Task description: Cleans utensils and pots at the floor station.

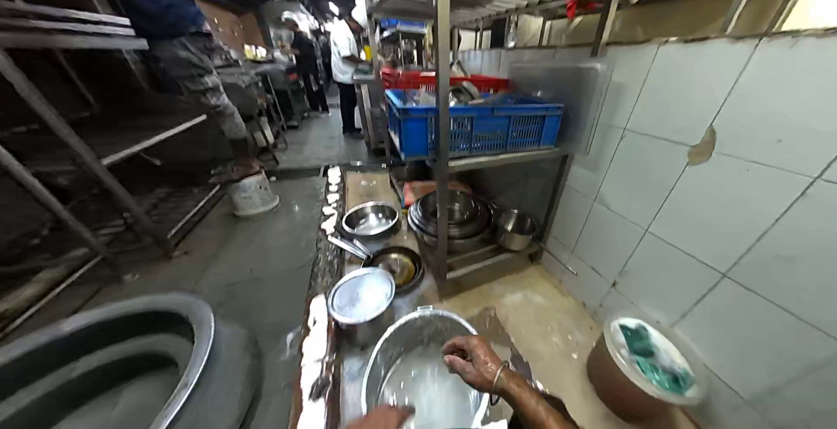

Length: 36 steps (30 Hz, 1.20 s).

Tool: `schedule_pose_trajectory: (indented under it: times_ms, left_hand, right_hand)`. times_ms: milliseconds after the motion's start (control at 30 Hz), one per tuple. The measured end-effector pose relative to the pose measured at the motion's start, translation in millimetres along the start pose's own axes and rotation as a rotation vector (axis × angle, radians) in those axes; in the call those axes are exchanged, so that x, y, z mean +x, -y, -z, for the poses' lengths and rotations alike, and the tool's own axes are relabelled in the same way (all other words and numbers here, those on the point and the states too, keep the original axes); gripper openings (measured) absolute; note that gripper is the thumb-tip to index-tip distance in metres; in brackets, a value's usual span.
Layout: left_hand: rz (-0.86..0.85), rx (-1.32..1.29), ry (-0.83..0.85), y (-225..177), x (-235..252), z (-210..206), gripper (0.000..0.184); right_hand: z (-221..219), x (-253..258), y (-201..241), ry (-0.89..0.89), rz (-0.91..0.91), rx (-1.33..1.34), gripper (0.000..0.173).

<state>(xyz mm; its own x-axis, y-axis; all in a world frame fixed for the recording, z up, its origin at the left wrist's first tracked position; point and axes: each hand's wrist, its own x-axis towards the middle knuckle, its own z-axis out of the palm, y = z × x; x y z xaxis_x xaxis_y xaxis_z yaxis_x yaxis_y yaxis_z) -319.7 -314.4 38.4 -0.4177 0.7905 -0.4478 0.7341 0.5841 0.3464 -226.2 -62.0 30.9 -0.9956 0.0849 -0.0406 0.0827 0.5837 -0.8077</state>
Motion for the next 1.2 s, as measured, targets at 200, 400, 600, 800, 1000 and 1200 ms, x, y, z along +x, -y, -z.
schedule_pose_trajectory:
  times_ms: [200,400,600,800,1000,1200]
  left_hand:
    - [0.116,0.009,0.02,-13.0,-30.5,47.8,0.046]
    - [0.02,-0.057,-0.211,-8.5,-67.1,53.8,0.039]
    - [0.004,-0.082,-0.305,-0.8,-85.0,58.7,0.034]
    - [-0.046,-0.114,-0.285,-10.5,-88.2,57.6,0.036]
    - [-0.196,-0.107,-0.253,-20.4,-62.7,45.2,0.033]
    - [-0.218,-0.025,-0.165,-19.9,-24.9,28.0,0.035]
  right_hand:
    - [-51.9,-66.1,-7.8,0.337,-0.231,-0.303,0.039]
    - [-75.0,-78.5,-19.4,0.474,-0.223,-0.499,0.028]
    - [-74.7,-97.0,-15.0,0.304,-0.147,-0.454,0.025]
    - [-47.6,-146.0,10.9,-0.351,0.124,-0.205,0.019]
    - [29.4,-232.1,24.7,-0.719,0.119,-0.28,0.021]
    - [46.0,-338.5,-10.8,-0.837,-0.247,-0.167,0.02]
